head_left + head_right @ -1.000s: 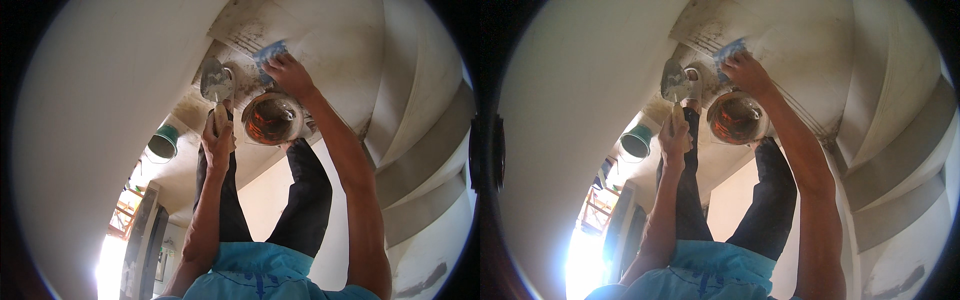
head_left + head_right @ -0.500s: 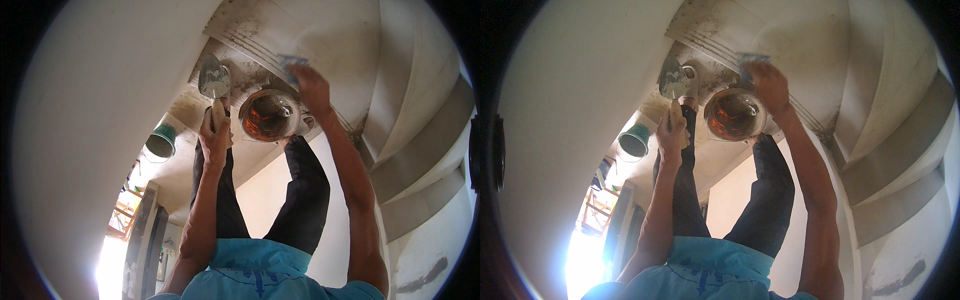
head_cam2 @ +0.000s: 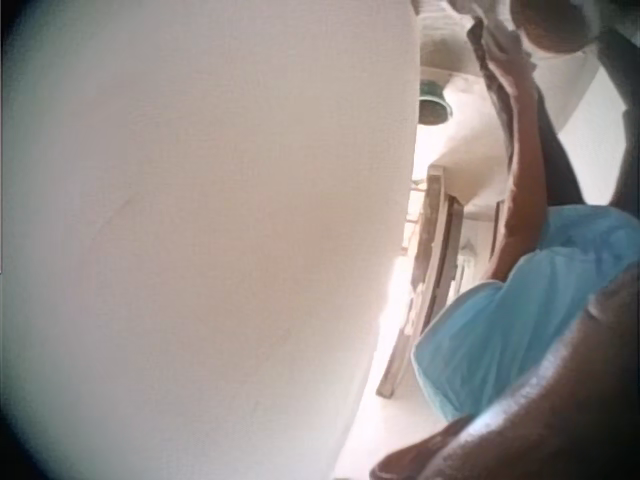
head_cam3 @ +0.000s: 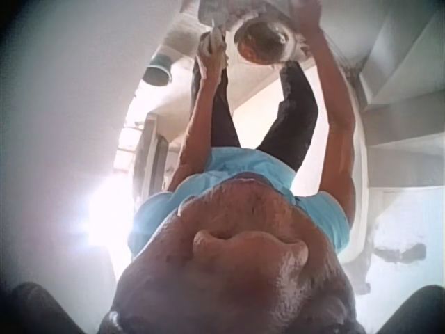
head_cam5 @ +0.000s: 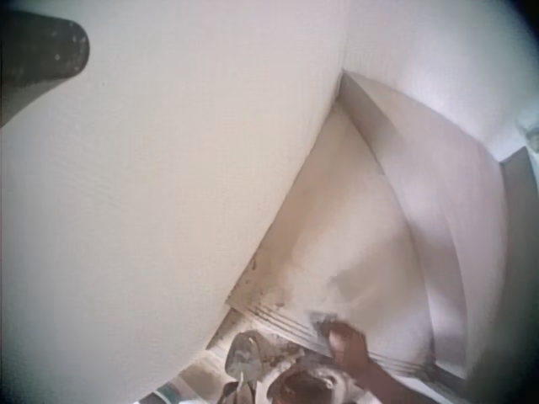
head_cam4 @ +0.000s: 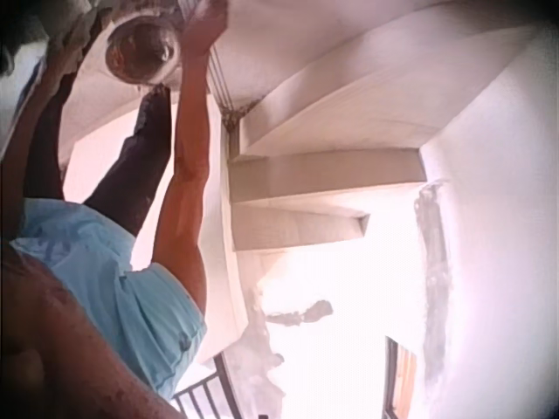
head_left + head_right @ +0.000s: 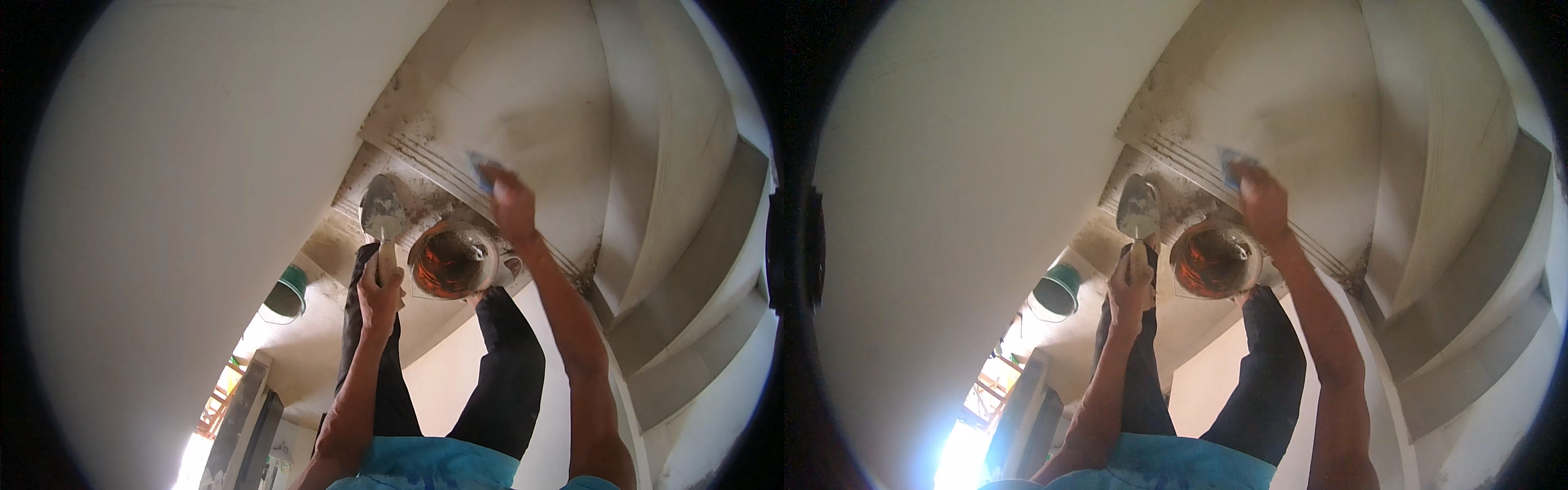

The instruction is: The person carries a bucket up a spiral staircase and then uses a trowel and a smaller hand tool to scoop and apply plaster to the curved underside of the stair structure. The person repeatedly scoops material and smooths it onto the surface.

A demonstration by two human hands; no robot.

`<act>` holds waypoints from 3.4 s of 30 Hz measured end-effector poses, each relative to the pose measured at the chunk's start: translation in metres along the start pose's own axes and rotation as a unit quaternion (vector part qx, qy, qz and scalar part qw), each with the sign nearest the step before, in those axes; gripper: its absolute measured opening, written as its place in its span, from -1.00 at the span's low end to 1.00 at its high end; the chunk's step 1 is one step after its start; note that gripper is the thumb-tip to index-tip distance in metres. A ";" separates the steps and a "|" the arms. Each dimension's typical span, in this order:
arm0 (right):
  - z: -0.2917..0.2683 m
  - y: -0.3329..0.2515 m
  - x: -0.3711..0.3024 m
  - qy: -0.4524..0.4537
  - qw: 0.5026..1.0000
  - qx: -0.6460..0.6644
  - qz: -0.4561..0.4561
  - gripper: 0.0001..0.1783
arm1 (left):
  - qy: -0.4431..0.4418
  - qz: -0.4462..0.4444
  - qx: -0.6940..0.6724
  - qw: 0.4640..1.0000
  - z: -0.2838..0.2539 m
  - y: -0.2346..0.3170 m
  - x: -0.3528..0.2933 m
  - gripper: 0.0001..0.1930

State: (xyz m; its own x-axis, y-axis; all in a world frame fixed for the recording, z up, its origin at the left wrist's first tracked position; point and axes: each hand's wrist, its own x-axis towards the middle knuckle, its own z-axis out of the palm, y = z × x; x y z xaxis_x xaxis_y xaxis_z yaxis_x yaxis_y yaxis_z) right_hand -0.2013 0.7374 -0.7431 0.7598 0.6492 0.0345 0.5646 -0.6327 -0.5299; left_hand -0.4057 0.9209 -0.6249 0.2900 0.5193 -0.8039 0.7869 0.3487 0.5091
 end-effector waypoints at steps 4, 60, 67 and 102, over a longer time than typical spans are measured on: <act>-0.009 0.043 0.101 0.077 0.991 -0.093 0.052 -0.65 | -0.020 -0.032 0.011 0.999 -0.004 -0.005 0.005 -0.48; 0.101 -0.035 0.152 -0.112 0.960 -0.113 -0.232 -0.61 | -0.186 0.071 0.212 0.957 -0.013 -0.007 0.010 -0.43; 0.073 -0.057 0.106 -0.139 0.961 -0.002 -0.238 -0.60 | -0.197 0.063 0.231 0.951 -0.015 -0.006 0.010 -0.43; 0.112 -0.075 0.105 -0.120 0.947 -0.073 -0.290 -0.63 | -0.216 0.024 0.224 0.950 -0.008 -0.001 0.001 -0.37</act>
State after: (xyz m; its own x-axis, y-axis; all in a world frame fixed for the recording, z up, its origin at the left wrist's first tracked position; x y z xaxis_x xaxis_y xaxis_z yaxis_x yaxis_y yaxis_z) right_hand -0.2004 0.9006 -0.7945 0.2222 0.9716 0.0810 0.9162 -0.1797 -0.3580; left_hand -0.4110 0.9274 -0.6236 0.4513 0.1238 -0.8837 0.8922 -0.0844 0.4438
